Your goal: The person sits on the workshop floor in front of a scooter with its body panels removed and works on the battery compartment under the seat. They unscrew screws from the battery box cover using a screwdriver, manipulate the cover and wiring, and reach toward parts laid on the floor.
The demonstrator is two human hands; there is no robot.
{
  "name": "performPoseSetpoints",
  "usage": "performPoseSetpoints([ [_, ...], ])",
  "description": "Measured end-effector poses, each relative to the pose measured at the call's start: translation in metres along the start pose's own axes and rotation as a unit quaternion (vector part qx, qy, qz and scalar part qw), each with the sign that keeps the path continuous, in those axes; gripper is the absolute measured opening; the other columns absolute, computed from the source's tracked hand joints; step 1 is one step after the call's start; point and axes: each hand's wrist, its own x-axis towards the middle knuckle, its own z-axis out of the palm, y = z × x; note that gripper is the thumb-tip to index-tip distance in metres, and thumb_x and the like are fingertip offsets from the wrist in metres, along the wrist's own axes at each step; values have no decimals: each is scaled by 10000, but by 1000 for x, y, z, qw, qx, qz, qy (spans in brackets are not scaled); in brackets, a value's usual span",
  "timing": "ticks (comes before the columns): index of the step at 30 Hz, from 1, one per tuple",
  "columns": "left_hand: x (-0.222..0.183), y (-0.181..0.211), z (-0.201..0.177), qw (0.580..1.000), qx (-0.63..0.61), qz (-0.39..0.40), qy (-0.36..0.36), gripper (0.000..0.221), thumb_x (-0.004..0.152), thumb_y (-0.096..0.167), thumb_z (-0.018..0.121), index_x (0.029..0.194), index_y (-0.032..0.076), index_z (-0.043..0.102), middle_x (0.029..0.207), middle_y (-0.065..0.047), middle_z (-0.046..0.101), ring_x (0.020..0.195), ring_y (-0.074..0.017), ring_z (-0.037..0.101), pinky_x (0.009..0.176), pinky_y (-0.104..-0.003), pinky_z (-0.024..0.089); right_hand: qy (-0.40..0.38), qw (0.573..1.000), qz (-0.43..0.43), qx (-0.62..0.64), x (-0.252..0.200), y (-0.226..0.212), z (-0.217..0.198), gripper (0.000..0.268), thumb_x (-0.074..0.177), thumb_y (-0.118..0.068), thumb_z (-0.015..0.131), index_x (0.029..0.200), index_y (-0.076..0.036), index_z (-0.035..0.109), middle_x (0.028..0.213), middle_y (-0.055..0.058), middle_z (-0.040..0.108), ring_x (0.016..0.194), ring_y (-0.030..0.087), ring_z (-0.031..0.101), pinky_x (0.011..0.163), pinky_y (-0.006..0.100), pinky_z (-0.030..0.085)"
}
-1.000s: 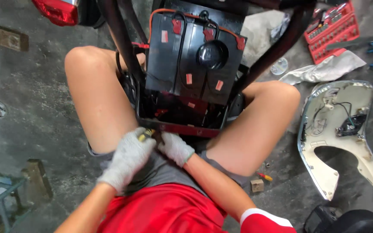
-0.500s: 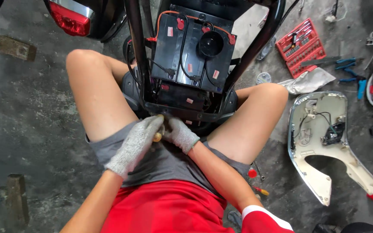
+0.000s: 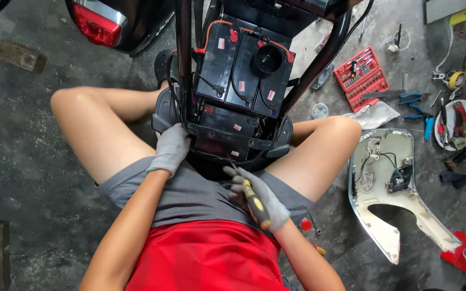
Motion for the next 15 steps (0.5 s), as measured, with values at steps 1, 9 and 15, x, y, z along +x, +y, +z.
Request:
performPoseSetpoints([
  [1, 9, -17, 23, 999, 38, -4, -23, 182, 971, 170, 584, 1028, 75, 729, 956, -196, 745, 905, -419, 715, 796, -536, 556, -81, 996, 5, 34, -3, -1, -18, 394, 1133, -277, 494, 1436, -25, 494, 662, -79, 428, 567, 51, 427, 625, 254, 419],
  [9, 26, 1, 9, 992, 68, -42, -93, 398, 890, 471, 689, 967, 90, 774, 898, -220, 736, 855, -440, 707, 744, -546, 562, -22, 996, -63, -55, 21, -4, 7, 424, 1096, -336, 500, 1424, -68, 498, 639, -77, 393, 556, 70, 390, 606, 258, 402],
  [15, 30, 4, 22, 998, 24, -47, -41, 387, 915, 468, 649, 912, 104, 782, 888, -215, 736, 873, -422, 714, 758, -520, 573, -25, 990, -80, -113, 38, -6, 10, 438, 1084, -348, 494, 1419, -66, 505, 641, -65, 431, 543, 81, 415, 626, 271, 439],
])
